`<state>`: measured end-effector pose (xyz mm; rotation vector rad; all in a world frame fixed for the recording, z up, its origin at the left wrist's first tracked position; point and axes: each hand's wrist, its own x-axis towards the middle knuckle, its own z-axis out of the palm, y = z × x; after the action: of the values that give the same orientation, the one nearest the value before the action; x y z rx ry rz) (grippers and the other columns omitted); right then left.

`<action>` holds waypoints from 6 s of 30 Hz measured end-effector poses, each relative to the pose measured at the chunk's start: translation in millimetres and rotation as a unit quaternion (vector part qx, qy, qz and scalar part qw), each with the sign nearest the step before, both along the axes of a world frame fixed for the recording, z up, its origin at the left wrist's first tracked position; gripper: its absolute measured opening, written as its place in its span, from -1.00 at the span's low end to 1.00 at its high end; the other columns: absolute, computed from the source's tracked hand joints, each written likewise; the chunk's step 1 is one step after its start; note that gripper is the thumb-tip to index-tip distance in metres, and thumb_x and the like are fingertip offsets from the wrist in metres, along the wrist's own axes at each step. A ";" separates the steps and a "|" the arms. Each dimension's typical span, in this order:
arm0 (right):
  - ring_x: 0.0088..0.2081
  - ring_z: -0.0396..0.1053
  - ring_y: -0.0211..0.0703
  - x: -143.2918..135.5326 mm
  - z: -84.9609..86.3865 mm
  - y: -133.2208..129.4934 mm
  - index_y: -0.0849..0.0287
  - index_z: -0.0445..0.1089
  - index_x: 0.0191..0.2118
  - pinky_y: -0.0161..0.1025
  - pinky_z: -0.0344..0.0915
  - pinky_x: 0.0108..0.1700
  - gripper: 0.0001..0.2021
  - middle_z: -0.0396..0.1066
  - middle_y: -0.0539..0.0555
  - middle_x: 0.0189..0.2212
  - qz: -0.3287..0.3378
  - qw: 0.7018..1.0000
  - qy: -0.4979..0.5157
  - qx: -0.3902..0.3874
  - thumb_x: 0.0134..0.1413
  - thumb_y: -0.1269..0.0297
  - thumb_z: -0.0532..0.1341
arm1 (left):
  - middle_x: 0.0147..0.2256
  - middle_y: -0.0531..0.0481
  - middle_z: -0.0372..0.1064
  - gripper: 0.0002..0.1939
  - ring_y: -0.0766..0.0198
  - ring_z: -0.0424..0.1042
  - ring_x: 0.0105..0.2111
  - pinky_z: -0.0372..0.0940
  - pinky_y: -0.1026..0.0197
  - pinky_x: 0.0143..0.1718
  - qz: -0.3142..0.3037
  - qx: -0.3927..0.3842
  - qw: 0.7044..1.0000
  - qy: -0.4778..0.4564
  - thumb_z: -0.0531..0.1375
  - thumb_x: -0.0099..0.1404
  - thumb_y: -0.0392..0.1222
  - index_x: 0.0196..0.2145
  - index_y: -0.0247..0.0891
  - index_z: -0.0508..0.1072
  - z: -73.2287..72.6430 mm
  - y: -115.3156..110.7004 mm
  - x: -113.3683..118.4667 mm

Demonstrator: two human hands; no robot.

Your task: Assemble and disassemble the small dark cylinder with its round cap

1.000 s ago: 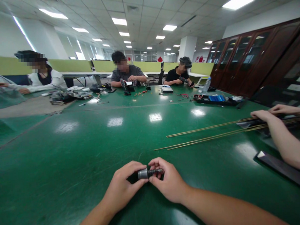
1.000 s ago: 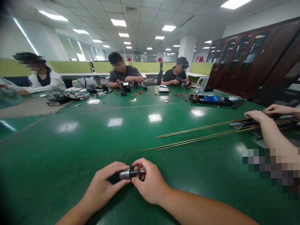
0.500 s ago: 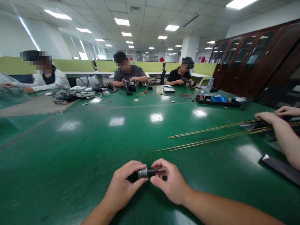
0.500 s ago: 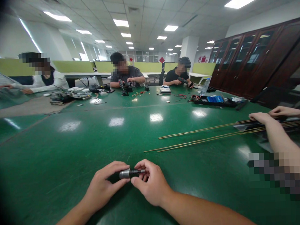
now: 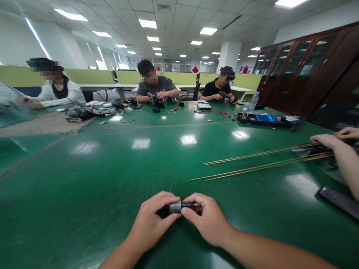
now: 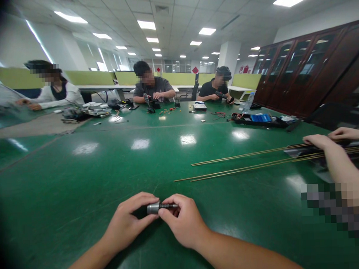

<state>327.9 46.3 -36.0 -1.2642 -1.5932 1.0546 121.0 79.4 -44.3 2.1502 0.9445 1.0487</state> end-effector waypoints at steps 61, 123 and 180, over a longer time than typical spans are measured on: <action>-0.32 0.44 -0.17 -1.7 -5.5 -0.6 0.19 0.53 -0.18 -0.27 0.33 -0.22 -0.86 0.53 0.05 -0.32 0.012 0.997 0.065 -0.029 0.13 0.34 0.30 | -0.11 -0.03 0.49 -0.68 0.25 0.49 -0.12 0.41 0.24 -0.07 0.025 0.074 0.997 0.006 0.31 0.25 -0.31 -0.04 -0.09 0.52 -4.3 -8.0 -2.8; -0.40 0.38 -0.21 0.6 -2.8 -1.7 0.20 0.53 -0.19 -0.28 0.29 -0.29 -0.85 0.49 0.02 -0.40 0.021 0.997 0.063 -0.038 0.12 0.31 0.30 | -0.14 -0.06 0.50 -0.72 0.21 0.50 -0.15 0.43 0.19 -0.09 0.028 0.060 0.998 0.010 0.32 0.24 -0.26 -0.07 -0.12 0.55 -0.2 -8.5 -4.0; -0.41 0.39 -0.21 3.5 -11.5 0.3 0.18 0.45 -0.18 -0.28 0.28 -0.33 -0.88 0.42 -0.01 -0.42 0.019 0.996 0.072 -0.052 0.17 0.30 0.27 | -0.13 -0.04 0.50 -0.72 0.22 0.50 -0.14 0.41 0.19 -0.08 0.038 0.059 0.997 0.012 0.32 0.25 -0.26 -0.06 -0.11 0.54 1.3 -6.9 -5.2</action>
<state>331.4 46.6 -47.5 -1.2020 -1.4750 1.2380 115.8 72.4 -43.0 2.2423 1.0055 1.1446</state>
